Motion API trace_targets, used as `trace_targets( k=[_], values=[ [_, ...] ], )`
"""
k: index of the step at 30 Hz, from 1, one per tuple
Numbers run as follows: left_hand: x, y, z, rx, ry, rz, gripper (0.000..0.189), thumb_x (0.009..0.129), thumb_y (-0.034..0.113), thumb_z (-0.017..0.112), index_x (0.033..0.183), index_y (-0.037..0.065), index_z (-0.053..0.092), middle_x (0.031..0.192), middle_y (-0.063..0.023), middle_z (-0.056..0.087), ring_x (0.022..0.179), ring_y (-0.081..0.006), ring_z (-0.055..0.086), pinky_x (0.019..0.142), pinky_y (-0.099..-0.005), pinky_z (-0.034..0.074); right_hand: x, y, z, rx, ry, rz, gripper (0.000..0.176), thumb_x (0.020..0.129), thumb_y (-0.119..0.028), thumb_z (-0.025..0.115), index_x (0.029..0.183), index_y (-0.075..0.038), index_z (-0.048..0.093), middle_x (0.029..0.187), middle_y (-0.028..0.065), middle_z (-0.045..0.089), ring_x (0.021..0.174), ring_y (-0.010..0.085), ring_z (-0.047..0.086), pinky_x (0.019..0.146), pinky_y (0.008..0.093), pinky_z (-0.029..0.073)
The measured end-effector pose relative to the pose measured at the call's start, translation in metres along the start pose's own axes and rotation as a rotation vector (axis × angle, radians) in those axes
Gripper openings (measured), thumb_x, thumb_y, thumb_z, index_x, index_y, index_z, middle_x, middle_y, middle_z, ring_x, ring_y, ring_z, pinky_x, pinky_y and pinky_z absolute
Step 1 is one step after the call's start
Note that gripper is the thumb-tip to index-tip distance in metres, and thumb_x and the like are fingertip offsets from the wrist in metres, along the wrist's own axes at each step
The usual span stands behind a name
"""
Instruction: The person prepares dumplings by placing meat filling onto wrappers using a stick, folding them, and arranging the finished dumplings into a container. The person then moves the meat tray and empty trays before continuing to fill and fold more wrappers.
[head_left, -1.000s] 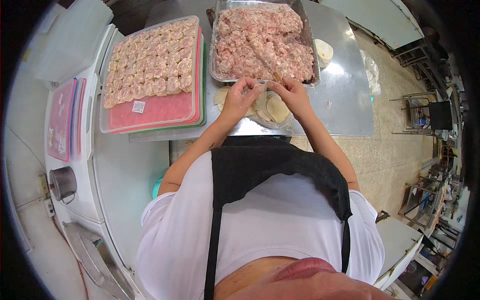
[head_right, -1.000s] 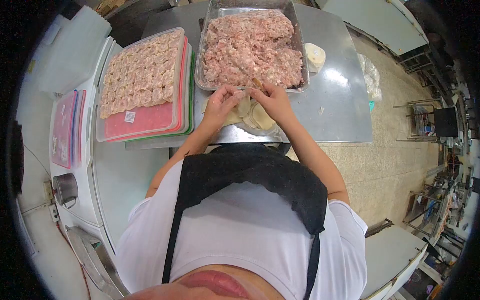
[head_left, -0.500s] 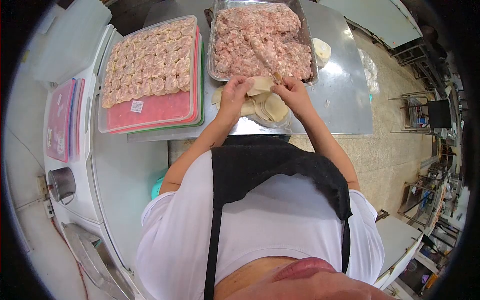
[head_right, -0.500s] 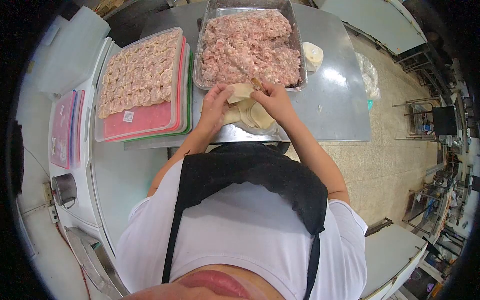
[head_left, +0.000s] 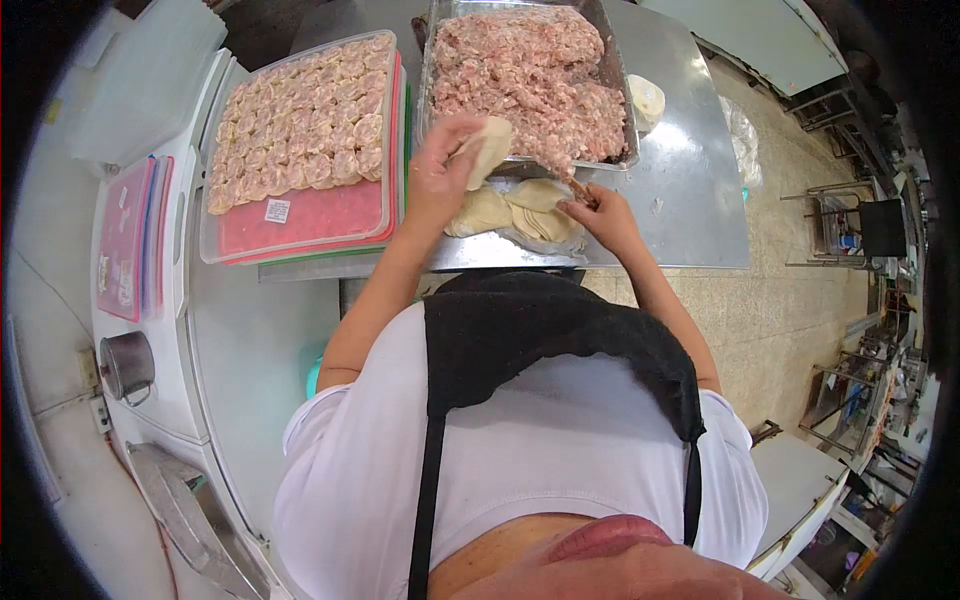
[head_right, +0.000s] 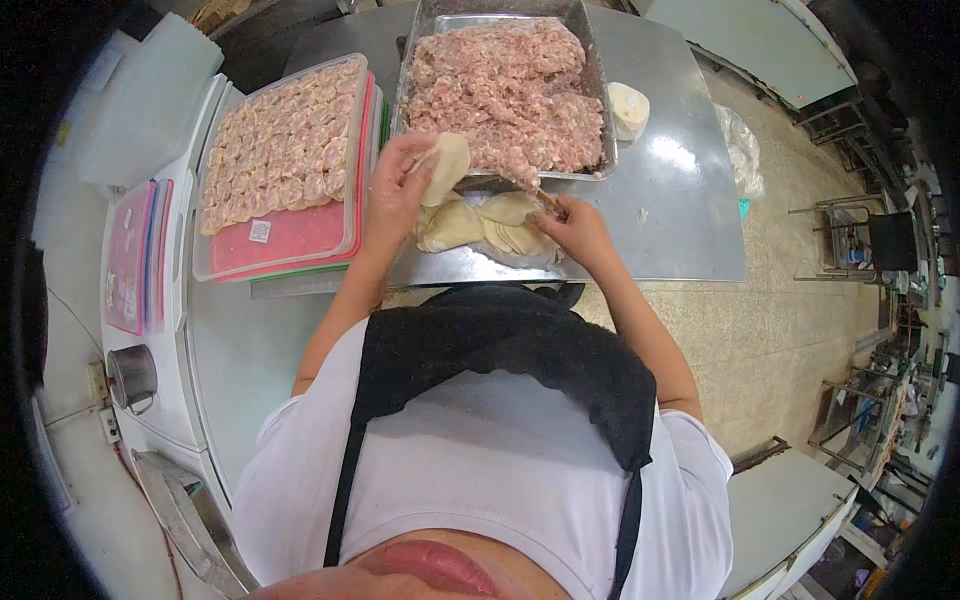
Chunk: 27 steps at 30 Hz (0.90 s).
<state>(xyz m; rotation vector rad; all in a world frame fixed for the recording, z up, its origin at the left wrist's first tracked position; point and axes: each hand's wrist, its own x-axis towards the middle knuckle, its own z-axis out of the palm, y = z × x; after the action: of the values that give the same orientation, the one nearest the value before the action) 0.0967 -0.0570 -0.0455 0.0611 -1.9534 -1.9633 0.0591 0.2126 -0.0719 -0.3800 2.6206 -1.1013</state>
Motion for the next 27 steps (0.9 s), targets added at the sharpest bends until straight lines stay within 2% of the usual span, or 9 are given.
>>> trace_targets(
  k=[2,6,8,9,11,16,18,21,27],
  values=[
    [0.002,0.035,0.003,0.477,-0.13,0.567,0.026,0.095,0.01,0.049,0.118,0.01,0.062,0.096,-0.0035,0.068,0.084,-0.017,0.062,0.075,-0.0319,0.049,-0.001,-0.011,-0.013,0.035,0.016,0.013,0.049,0.079,-0.048,0.072,0.077,0.0,0.059,0.06,0.0073,0.053,0.057,0.0163,0.049,0.055,0.0348,0.041],
    [0.011,0.04,0.006,0.595,-0.21,0.561,0.028,0.096,0.008,0.046,0.116,0.012,0.065,0.097,-0.0008,0.069,0.085,-0.0179,0.063,0.077,-0.0324,0.049,0.005,-0.02,-0.036,0.051,0.078,0.019,0.046,0.084,-0.046,0.069,0.081,0.0,0.062,0.062,0.0055,0.054,0.061,0.0141,0.049,0.057,0.0325,0.041],
    [0.019,0.032,0.016,0.196,-0.175,0.06,0.032,0.098,0.011,0.04,0.122,0.008,0.06,0.11,-0.0093,0.066,0.098,-0.0256,0.062,0.087,-0.0376,0.048,0.007,-0.029,-0.041,0.176,0.211,-0.088,0.042,0.09,-0.043,0.062,0.09,-0.001,0.068,0.063,0.0055,0.054,0.065,0.0122,0.049,0.06,0.0298,0.041],
    [0.026,0.024,0.022,0.196,-0.179,0.062,0.032,0.098,0.011,0.04,0.122,0.008,0.06,0.11,-0.0093,0.066,0.098,-0.0256,0.062,0.087,-0.0376,0.048,0.01,-0.033,-0.045,0.178,0.216,-0.087,0.042,0.09,-0.043,0.062,0.09,-0.001,0.068,0.063,0.0055,0.054,0.065,0.0122,0.049,0.06,0.0298,0.041],
    [0.041,0.009,0.036,-0.905,0.045,-0.599,0.036,0.1,0.013,0.035,0.13,0.0,0.05,0.121,-0.0175,0.058,0.112,-0.0316,0.057,0.096,-0.0431,0.047,0.015,-0.047,-0.059,0.207,0.213,-0.027,0.042,0.092,-0.042,0.06,0.095,-0.001,0.07,0.065,0.0062,0.055,0.066,0.0123,0.05,0.063,0.0301,0.042],
    [0.054,0.04,0.068,-1.103,0.034,-0.633,0.046,0.103,0.029,0.029,0.134,-0.004,0.04,0.129,-0.0216,0.05,0.123,-0.0372,0.049,0.105,-0.0543,0.038,0.029,-0.075,-0.056,0.165,0.234,-0.269,0.031,0.096,-0.029,0.056,0.093,0.0,0.067,0.065,0.0013,0.046,0.063,0.0148,0.047,0.059,0.0304,0.04],
    [0.055,0.073,0.078,-1.201,0.034,-0.527,0.061,0.101,0.048,0.026,0.132,-0.002,0.042,0.132,-0.0213,0.049,0.125,-0.0392,0.045,0.108,-0.059,0.031,0.037,-0.074,-0.049,-0.128,0.303,-0.528,0.027,0.095,-0.024,0.058,0.087,0.001,0.062,0.073,0.0122,0.056,0.067,0.0278,0.055,0.062,0.0377,0.044],
    [0.072,0.047,0.069,-1.289,0.059,-0.494,0.062,0.099,0.052,0.027,0.134,0.003,0.042,0.132,-0.0194,0.048,0.124,-0.0386,0.045,0.108,-0.0584,0.031,0.034,-0.073,-0.068,-0.279,0.193,-0.488,0.027,0.093,-0.021,0.059,0.082,0.003,0.057,0.082,0.0196,0.058,0.075,0.0385,0.058,0.066,0.045,0.045],
    [0.074,0.023,0.082,-1.207,0.281,-0.435,0.064,0.1,0.053,0.022,0.136,0.005,0.043,0.141,-0.02,0.042,0.134,-0.0401,0.036,0.112,-0.0602,0.021,0.022,-0.086,-0.106,-0.697,0.149,-0.477,0.014,0.088,-0.016,0.056,0.088,-0.004,0.062,0.085,0.0149,0.062,0.079,0.035,0.064,0.066,0.0455,0.051]
  ],
)
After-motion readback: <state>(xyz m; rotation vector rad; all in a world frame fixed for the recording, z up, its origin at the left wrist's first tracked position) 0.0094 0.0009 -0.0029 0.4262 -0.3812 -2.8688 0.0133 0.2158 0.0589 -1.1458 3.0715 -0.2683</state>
